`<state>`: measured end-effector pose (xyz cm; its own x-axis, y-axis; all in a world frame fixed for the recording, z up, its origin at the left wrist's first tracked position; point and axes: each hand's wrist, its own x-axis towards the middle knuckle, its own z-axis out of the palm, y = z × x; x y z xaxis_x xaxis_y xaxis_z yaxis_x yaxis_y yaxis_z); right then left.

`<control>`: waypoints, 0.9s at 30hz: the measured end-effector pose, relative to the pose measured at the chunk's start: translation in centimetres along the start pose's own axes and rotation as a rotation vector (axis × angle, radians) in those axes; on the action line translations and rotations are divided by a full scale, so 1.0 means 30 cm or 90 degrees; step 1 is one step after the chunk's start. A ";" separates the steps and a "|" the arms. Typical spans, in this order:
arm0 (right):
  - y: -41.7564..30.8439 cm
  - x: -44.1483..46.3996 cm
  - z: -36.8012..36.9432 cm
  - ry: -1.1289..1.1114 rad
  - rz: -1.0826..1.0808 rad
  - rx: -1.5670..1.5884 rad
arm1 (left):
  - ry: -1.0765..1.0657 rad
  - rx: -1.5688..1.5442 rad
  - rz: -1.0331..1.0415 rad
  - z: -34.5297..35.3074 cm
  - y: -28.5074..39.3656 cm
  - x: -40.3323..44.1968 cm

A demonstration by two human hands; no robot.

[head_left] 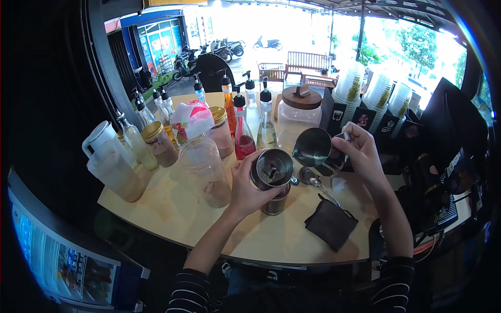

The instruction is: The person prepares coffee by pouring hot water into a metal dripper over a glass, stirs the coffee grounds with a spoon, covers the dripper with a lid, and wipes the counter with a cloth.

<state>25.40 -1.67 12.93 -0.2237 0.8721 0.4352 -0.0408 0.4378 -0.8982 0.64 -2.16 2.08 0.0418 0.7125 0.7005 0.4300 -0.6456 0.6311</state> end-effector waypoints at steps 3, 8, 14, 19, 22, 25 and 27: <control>-0.014 0.043 0.008 -0.028 0.007 -0.006 | -0.014 -0.043 -0.029 0.014 -0.024 -0.007; -0.060 0.076 0.056 -0.069 -0.017 0.024 | -0.006 -0.069 -0.032 0.021 -0.013 -0.003; -0.074 0.110 0.091 -0.088 -0.028 -0.069 | 0.000 -0.012 -0.033 0.023 0.008 -0.008; -0.074 0.123 0.106 -0.104 0.001 -0.039 | -0.002 -0.044 -0.022 0.030 -0.010 -0.008; -0.074 0.125 0.116 -0.095 -0.009 -0.045 | 0.003 -0.045 -0.026 0.033 -0.018 -0.014; -0.080 0.126 0.120 -0.090 0.025 -0.041 | 0.008 -0.041 -0.029 0.034 -0.018 -0.014; -0.071 0.130 0.117 -0.094 0.009 -0.053 | 0.007 -0.048 -0.031 0.035 -0.016 -0.014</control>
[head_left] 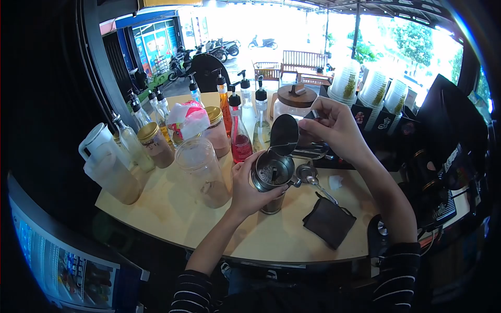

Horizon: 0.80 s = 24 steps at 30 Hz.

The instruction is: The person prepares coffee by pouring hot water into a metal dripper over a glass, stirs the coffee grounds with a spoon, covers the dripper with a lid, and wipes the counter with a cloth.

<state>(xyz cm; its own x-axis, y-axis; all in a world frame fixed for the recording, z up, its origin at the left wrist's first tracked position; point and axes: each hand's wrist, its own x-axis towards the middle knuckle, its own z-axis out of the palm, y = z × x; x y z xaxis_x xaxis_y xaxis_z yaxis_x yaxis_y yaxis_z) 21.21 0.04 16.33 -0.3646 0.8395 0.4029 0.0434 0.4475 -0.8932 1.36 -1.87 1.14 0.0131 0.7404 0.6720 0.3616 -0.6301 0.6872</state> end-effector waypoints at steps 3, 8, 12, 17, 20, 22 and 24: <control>0.012 0.006 -0.001 0.000 -0.015 -0.013 | 0.002 -0.011 -0.002 0.001 0.001 -0.001; 0.012 0.002 -0.010 0.003 -0.014 -0.035 | 0.002 -0.006 0.000 0.002 -0.005 -0.004; 0.005 0.001 -0.015 0.021 -0.017 -0.064 | -0.005 -0.010 0.004 -0.004 0.002 -0.002; 0.005 -0.006 -0.021 0.037 -0.036 -0.043 | -0.010 0.012 -0.001 -0.005 -0.006 -0.006; 0.011 -0.004 -0.031 0.032 -0.042 -0.067 | -0.006 0.008 0.004 -0.005 -0.010 -0.007; 0.012 -0.007 -0.033 0.030 -0.042 -0.065 | -0.006 0.018 0.007 -0.006 -0.004 -0.004; 0.008 -0.010 -0.027 0.031 -0.043 -0.061 | -0.006 0.028 0.011 -0.006 -0.002 -0.001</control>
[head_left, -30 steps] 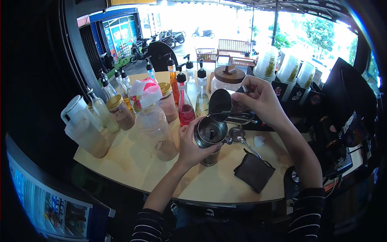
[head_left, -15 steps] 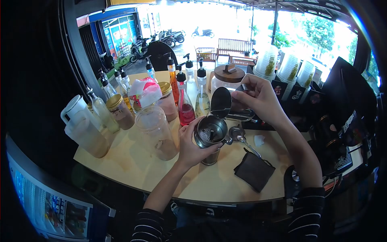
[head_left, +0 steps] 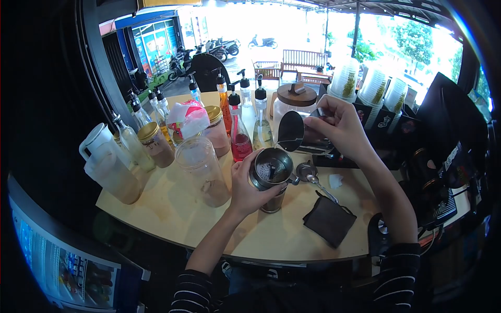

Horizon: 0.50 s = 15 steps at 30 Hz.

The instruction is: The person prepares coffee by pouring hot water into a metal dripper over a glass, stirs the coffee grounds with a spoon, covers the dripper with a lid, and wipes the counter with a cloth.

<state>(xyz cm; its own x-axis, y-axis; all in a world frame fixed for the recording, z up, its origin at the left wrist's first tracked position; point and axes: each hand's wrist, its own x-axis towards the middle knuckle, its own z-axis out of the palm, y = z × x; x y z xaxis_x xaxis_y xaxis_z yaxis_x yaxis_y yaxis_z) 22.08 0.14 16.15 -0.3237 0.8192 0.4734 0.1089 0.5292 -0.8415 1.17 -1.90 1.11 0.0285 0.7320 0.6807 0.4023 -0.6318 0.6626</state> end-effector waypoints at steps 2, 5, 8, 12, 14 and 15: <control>-0.002 -0.002 0.005 0.001 -0.001 0.005 | 0.003 -0.012 0.006 0.004 -0.002 0.002; 0.000 -0.006 0.009 -0.005 -0.009 -0.006 | 0.007 0.022 0.009 0.004 0.019 0.004; -0.003 -0.011 0.009 -0.030 0.003 -0.018 | 0.016 0.031 0.053 0.011 0.008 0.010; -0.006 -0.017 0.006 -0.043 0.014 -0.097 | -0.012 0.106 0.053 -0.010 0.043 0.017; -0.008 -0.023 0.007 -0.042 0.008 -0.106 | 0.002 0.144 0.061 -0.013 0.050 0.018; -0.013 -0.027 0.009 -0.041 0.019 -0.075 | 0.001 0.144 0.061 -0.013 0.048 0.018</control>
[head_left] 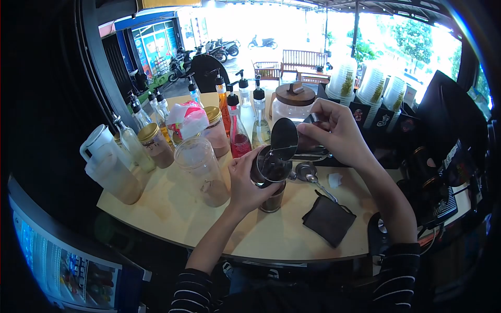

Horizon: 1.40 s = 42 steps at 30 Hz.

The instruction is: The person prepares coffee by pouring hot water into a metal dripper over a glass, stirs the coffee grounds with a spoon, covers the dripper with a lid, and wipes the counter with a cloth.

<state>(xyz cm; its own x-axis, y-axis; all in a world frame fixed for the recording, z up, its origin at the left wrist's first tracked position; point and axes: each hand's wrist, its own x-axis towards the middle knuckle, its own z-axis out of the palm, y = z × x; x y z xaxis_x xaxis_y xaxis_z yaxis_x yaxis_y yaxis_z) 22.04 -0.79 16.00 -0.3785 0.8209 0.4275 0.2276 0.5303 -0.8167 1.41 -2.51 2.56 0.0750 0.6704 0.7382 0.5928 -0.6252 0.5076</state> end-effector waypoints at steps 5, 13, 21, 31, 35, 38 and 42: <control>-0.013 -0.015 -0.009 0.005 0.015 0.021 | 0.013 0.013 0.027 -0.007 -0.010 0.003; -0.048 -0.047 -0.033 0.037 0.014 0.039 | 0.023 0.032 0.040 -0.026 -0.015 0.006; -0.035 -0.055 -0.053 0.042 0.018 0.057 | 0.033 0.085 0.075 -0.046 -0.007 0.013; -0.016 -0.046 -0.051 0.049 0.006 0.066 | 0.013 0.094 0.077 -0.057 0.000 0.015; 0.013 -0.037 -0.041 0.063 -0.009 0.054 | 0.007 0.080 0.059 -0.060 0.005 0.015; 0.034 -0.028 -0.029 0.083 -0.022 0.067 | 0.003 0.054 0.044 -0.057 0.001 0.015; 0.054 -0.028 -0.026 0.109 -0.016 0.119 | 0.002 0.057 0.041 -0.061 0.003 0.019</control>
<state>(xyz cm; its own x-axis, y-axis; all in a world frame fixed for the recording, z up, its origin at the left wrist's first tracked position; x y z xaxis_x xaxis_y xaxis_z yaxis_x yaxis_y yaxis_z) 23.43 -0.45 14.62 -0.2213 0.8401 0.4953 0.0436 0.5159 -0.8555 0.03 -2.92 3.84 0.1125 0.6283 0.7698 0.6559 -0.6289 0.4175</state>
